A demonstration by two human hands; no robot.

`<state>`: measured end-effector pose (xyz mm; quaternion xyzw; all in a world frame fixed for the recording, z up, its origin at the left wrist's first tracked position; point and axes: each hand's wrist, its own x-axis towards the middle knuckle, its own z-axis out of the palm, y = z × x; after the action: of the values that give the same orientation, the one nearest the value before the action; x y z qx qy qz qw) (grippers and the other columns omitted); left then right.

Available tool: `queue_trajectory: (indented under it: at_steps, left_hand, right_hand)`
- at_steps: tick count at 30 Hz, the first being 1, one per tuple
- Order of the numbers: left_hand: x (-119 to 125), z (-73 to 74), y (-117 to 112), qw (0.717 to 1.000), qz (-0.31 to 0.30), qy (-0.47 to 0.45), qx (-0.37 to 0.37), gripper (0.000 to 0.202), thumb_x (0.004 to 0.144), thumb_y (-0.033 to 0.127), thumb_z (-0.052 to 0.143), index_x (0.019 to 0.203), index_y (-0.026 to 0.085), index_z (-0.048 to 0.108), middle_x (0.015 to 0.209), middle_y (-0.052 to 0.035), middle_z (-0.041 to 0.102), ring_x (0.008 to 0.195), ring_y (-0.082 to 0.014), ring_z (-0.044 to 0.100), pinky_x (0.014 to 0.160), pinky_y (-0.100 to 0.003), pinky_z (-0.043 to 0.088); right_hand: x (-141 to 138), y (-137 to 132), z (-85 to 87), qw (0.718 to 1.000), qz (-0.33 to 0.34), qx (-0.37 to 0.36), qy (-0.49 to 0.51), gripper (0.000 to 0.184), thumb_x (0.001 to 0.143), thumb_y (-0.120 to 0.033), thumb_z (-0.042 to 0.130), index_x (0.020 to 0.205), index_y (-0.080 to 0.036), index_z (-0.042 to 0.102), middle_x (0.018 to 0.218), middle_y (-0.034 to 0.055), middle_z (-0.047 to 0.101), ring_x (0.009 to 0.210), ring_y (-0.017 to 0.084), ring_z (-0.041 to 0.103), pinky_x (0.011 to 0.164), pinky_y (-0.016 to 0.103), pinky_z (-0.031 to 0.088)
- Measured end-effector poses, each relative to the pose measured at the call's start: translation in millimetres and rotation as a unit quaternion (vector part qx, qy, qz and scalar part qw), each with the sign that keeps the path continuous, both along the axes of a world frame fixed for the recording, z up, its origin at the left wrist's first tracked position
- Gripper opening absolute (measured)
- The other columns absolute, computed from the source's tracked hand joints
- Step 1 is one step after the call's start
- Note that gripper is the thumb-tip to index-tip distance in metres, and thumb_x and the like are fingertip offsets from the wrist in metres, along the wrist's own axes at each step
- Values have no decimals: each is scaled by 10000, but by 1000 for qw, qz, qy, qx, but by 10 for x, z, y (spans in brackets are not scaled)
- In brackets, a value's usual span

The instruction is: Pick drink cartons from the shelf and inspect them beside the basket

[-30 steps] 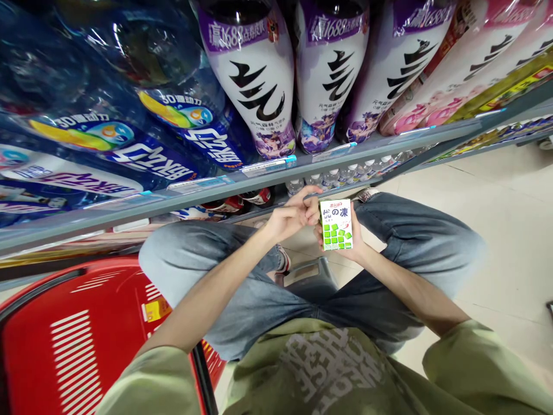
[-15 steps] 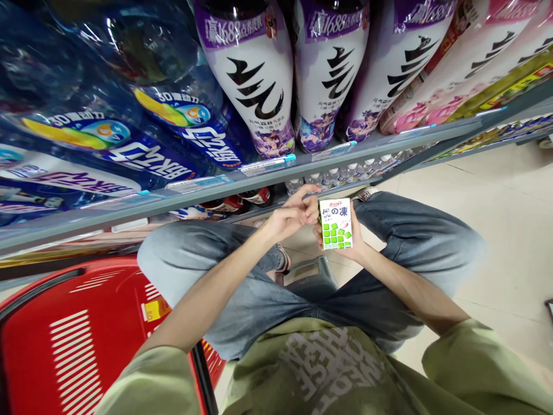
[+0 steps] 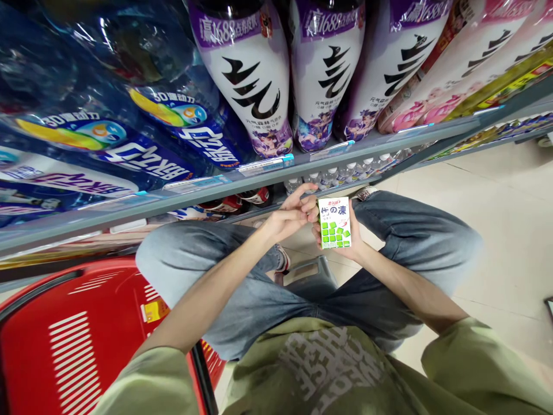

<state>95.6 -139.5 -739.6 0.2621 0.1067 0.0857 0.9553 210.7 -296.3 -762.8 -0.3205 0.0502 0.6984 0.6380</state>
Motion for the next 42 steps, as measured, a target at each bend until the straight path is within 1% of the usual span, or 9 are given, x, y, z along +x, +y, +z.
queue_trajectory:
  at_steps: [7, 14, 18, 23, 26, 33, 35, 39, 42]
  left_hand:
    - [-5, 6, 5, 1000, -1, 13, -5, 624, 589, 47, 745, 1184, 206, 643, 703, 59, 444, 636, -115, 520, 636, -273, 402]
    - [2, 22, -7, 1000, 9, 17, -7, 630, 564, 50, 732, 1167, 212, 648, 686, 65, 417, 619, -109, 498, 624, -270, 394]
    - [6, 41, -8, 999, 17, 26, -7, 640, 547, 42, 714, 1159, 218, 647, 687, 63, 400, 619, -113, 486, 612, -274, 388]
    - [6, 86, 4, 999, 32, 31, -13, 634, 549, 41, 690, 1155, 223, 652, 690, 59, 387, 612, -112, 457, 596, -276, 369]
    - [-1, 103, 2, 999, 38, 30, -21, 621, 552, 43, 685, 1146, 221, 657, 686, 60, 386, 606, -109, 448, 590, -271, 364]
    - [-12, 68, -9, 999, 25, 22, -33, 588, 574, 56, 706, 1138, 216, 665, 688, 63, 393, 600, -104, 463, 597, -265, 386]
    - [-13, 70, -5, 999, 25, 23, -35, 585, 571, 58, 704, 1134, 214, 664, 684, 65, 391, 593, -102, 458, 589, -264, 382]
    - [-16, 85, -1, 998, 32, 25, -42, 581, 573, 65, 699, 1133, 212, 656, 684, 66, 393, 581, -99, 455, 564, -262, 360]
    - [-12, 86, -5, 998, 35, 36, -43, 588, 563, 62, 674, 1131, 213, 648, 689, 64, 393, 574, -97, 452, 550, -266, 347]
  right_hand:
    - [-1, -2, 6, 1000, 3, 1, 7, 852, 877, -940, 360, 1019, -168, 692, 778, 80, 698, 597, 245, 653, 498, 378, 573]
    - [-1, -3, 18, 1000, 4, -17, 22, 869, 890, -941, 299, 1013, -172, 683, 779, 85, 703, 607, 246, 659, 515, 381, 582]
    - [-16, 21, 60, 999, 0, -23, 28, 847, 916, -914, 296, 1002, -164, 681, 777, 91, 708, 597, 251, 663, 497, 379, 573]
    - [-52, 77, 133, 999, -9, -8, 43, 809, 958, -870, 263, 976, -176, 678, 754, 80, 704, 607, 251, 664, 480, 366, 565]
    - [-57, 87, 142, 999, -9, -6, 39, 800, 957, -871, 269, 960, -180, 671, 740, 73, 700, 609, 244, 661, 482, 356, 563]
    - [-46, 40, 97, 1000, -6, -22, 9, 802, 931, -890, 317, 1005, -177, 677, 772, 88, 711, 601, 254, 663, 482, 374, 565]
    - [-54, 39, 104, 1000, -3, -19, 12, 784, 926, -889, 344, 1002, -182, 674, 770, 80, 706, 610, 250, 667, 488, 367, 568]
    - [-71, 54, 136, 999, 1, -11, 35, 784, 951, -872, 295, 975, -181, 665, 751, 68, 699, 606, 237, 664, 479, 350, 565]
    - [-76, 57, 146, 999, 2, -7, 41, 785, 940, -884, 306, 952, -184, 660, 759, 70, 705, 609, 236, 664, 476, 347, 564]
